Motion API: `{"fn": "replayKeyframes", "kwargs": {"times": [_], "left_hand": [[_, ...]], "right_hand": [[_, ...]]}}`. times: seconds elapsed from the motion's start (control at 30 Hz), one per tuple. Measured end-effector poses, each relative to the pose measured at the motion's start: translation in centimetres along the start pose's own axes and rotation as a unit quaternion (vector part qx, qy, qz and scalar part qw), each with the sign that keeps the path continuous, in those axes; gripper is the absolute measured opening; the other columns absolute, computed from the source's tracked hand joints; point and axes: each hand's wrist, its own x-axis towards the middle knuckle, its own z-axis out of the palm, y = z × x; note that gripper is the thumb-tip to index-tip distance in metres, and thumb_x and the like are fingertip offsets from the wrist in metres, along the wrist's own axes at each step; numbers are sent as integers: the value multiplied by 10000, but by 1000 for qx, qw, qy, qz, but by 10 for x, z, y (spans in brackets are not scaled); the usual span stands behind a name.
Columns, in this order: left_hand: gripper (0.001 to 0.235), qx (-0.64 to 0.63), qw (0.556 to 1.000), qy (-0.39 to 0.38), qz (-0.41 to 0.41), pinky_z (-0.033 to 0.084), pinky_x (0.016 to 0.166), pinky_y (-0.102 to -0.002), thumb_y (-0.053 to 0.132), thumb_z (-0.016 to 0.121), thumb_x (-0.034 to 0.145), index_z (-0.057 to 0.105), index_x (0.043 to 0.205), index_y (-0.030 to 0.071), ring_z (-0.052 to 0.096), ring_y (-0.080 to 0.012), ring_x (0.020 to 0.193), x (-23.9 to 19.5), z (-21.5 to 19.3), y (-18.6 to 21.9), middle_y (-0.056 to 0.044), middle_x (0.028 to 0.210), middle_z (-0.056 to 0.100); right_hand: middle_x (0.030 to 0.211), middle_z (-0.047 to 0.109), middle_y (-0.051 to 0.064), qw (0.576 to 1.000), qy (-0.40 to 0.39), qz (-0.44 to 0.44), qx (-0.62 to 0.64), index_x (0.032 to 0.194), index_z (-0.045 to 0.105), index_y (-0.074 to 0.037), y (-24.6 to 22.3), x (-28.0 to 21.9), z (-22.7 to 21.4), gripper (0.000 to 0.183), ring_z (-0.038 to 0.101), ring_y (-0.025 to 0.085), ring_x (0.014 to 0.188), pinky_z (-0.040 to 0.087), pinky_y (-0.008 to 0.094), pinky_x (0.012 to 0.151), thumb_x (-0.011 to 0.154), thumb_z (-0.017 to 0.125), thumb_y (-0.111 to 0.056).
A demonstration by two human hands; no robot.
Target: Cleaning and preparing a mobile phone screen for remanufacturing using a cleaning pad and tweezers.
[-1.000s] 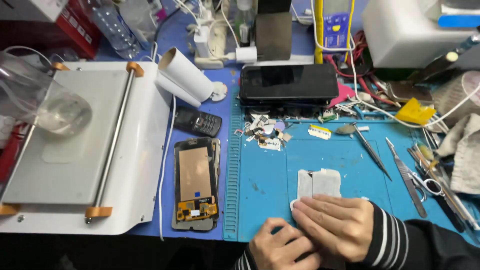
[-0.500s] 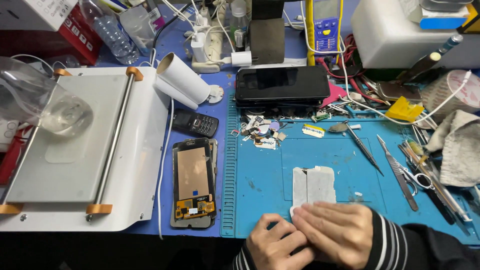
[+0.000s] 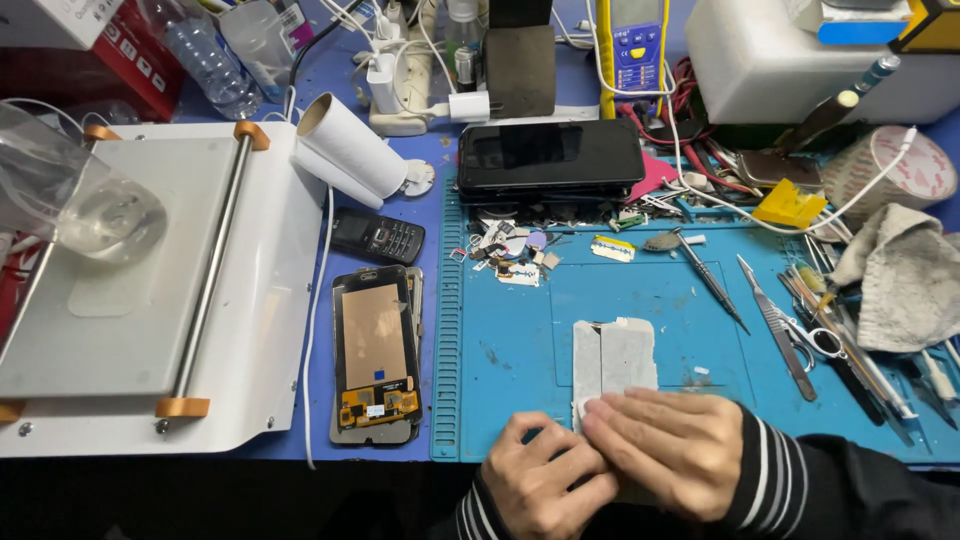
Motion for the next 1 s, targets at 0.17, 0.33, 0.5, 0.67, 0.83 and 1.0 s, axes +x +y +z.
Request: {"fn": "replayKeyframes", "kwargs": {"times": [0.17, 0.33, 0.5, 0.67, 0.83, 1.0], "left_hand": [[107, 10, 1000, 24, -8, 458, 797, -334, 128, 675, 892, 774, 932, 117, 615, -133, 759, 9, -4, 2, 22, 915, 708], [110, 20, 999, 30, 5, 458, 803, -329, 136, 675, 891, 773, 939, 124, 600, -131, 753, 8, -1, 2, 30, 907, 699], [110, 10, 1000, 6, -1, 454, 814, -338, 144, 661, 902, 769, 921, 132, 619, -136, 784, 2, -1, 1, 27, 900, 687], [121, 6, 1000, 21, -1, 458, 791, -337, 129, 670, 889, 778, 938, 105, 614, -142, 759, 9, -7, 3, 14, 929, 716], [140, 8, 1000, 13, 2, 454, 807, -338, 154, 657, 908, 775, 969, 110, 611, -143, 774, 9, -6, 2, 14, 944, 707], [78, 25, 999, 25, -2, 454, 805, -325, 135, 713, 882, 783, 916, 142, 612, -124, 777, 8, -4, 3, 40, 874, 676]], "right_hand": [[1098, 771, 139, 995, -12, 45, -91, 1107, 720, 39, 15, -8, 1, 311, 757, 259, 998, 615, 353, 850, 864, 639, -137], [1106, 766, 162, 998, -25, 38, -48, 1143, 711, 26, 15, -13, 5, 318, 758, 258, 996, 625, 343, 816, 884, 633, -141], [1070, 765, 194, 1000, 0, 5, -7, 1092, 708, 65, -5, -3, -4, 313, 768, 289, 985, 632, 357, 815, 877, 627, -148], [1117, 765, 137, 995, -23, 57, -78, 1136, 705, 33, 9, -13, -4, 329, 752, 247, 1016, 612, 352, 856, 878, 615, -150], [1079, 772, 149, 997, -44, 32, -53, 1120, 727, 12, 14, -23, -3, 317, 762, 249, 976, 626, 368, 824, 886, 629, -178], [1097, 751, 219, 1000, -9, 0, -8, 1094, 704, 74, -12, -16, -8, 324, 764, 305, 989, 628, 389, 841, 875, 635, -154]]}}
